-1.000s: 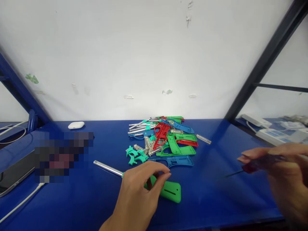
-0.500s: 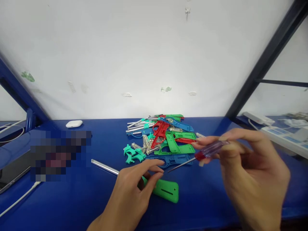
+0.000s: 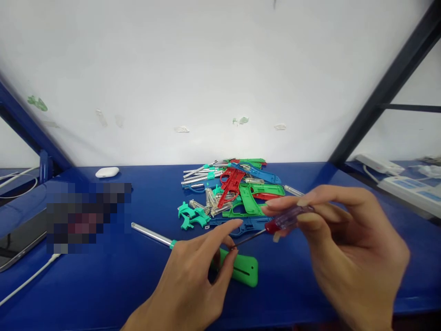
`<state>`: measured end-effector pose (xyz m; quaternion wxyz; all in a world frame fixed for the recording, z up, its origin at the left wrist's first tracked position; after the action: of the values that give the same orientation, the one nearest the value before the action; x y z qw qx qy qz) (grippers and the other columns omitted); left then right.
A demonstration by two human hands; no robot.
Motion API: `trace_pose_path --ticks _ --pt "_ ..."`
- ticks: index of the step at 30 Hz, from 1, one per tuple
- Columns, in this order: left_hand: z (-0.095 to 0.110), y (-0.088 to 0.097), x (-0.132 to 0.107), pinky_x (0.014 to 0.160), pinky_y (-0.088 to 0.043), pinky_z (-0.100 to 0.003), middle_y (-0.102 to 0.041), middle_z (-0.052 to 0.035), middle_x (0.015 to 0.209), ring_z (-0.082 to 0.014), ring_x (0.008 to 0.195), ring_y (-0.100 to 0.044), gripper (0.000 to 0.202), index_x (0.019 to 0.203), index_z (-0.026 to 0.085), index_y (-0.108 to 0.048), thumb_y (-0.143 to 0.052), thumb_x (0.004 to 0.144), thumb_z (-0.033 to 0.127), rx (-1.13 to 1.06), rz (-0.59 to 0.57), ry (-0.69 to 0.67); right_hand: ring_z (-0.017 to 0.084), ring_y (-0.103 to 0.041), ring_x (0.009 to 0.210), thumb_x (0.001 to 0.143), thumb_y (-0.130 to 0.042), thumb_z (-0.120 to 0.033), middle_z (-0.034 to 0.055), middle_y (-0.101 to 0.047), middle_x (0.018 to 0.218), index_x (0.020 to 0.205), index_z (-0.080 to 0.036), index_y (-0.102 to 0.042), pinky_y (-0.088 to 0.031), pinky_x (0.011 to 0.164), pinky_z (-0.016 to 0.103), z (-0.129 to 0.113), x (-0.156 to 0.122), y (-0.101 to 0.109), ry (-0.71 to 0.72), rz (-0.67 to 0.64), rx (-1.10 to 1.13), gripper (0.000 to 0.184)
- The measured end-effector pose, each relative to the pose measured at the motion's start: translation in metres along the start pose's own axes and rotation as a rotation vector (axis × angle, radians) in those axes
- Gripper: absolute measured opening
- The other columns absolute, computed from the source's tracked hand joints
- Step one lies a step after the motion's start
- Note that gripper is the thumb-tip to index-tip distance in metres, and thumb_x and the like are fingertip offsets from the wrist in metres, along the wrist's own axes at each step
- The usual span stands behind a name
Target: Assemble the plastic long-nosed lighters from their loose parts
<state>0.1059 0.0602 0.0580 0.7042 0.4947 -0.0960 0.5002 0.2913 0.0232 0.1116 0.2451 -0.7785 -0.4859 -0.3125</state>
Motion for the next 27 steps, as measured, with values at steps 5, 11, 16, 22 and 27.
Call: trace_pose_path --ticks 5,11,16,22,27 --pt "0.0 -0.001 -0.002 0.062 -0.053 -0.014 -0.077 0.0052 0.098 -0.0064 0.075 -0.071 0.055 0.15 0.027 -0.05 -0.06 0.098 0.01 0.035 -0.017 -0.033 0.016 -0.08 0.075 0.098 -0.073 -0.016 -0.0002 -0.083 0.092 0.103 -0.024 -0.068 -0.065 0.056 0.021 0.001 0.0 0.002 -0.02 -0.007 -0.021 0.011" --pt "0.0 0.0 -0.001 0.065 -0.053 -0.014 -0.075 0.0056 0.095 -0.0066 0.078 -0.071 0.054 0.149 0.025 -0.051 -0.06 0.099 0.008 0.025 -0.009 -0.057 0.013 -0.078 0.069 0.098 -0.074 -0.017 -0.001 -0.082 0.09 0.102 -0.024 -0.069 -0.064 0.055 0.02 0.0 0.0 0.004 -0.025 0.013 -0.045 0.009" --pt "0.003 0.001 -0.002 0.07 -0.054 -0.013 -0.075 0.0051 0.097 -0.006 0.08 -0.071 0.052 0.148 0.023 -0.053 -0.061 0.099 0.007 0.032 0.017 -0.1 0.013 -0.078 0.069 0.098 -0.073 -0.016 -0.0015 -0.082 0.089 0.1 -0.025 -0.069 -0.064 0.055 0.02 -0.001 0.001 0.004 -0.014 0.021 -0.037 0.01" --pt "0.007 0.001 -0.001 0.071 -0.055 -0.014 -0.075 0.0025 0.096 -0.0078 0.082 -0.069 0.051 0.147 0.019 -0.055 -0.062 0.098 0.004 0.018 0.056 -0.131 0.015 -0.077 0.067 0.094 -0.079 -0.018 -0.0019 -0.082 0.089 0.1 -0.026 -0.072 -0.064 0.053 0.022 -0.004 -0.001 0.009 0.003 0.035 -0.068 0.012" --pt "0.016 -0.002 0.004 0.073 -0.057 -0.022 -0.077 0.0006 0.095 -0.014 0.081 -0.062 0.049 0.144 0.018 -0.057 -0.062 0.097 0.005 0.011 0.045 -0.159 0.015 -0.076 0.069 0.09 -0.084 -0.025 -0.0037 -0.082 0.089 0.098 -0.032 -0.08 -0.065 0.062 0.025 -0.018 -0.008 0.016 0.036 0.031 -0.208 0.011"
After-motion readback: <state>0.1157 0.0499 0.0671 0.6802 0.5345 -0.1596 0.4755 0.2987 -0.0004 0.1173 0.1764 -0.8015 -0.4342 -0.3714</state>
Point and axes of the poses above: each hand's wrist, its own x-axis towards the middle knuckle, its own y-axis out of the back of the hand, z = x × y, the point moved 6 cm from there along x, towards the middle knuckle
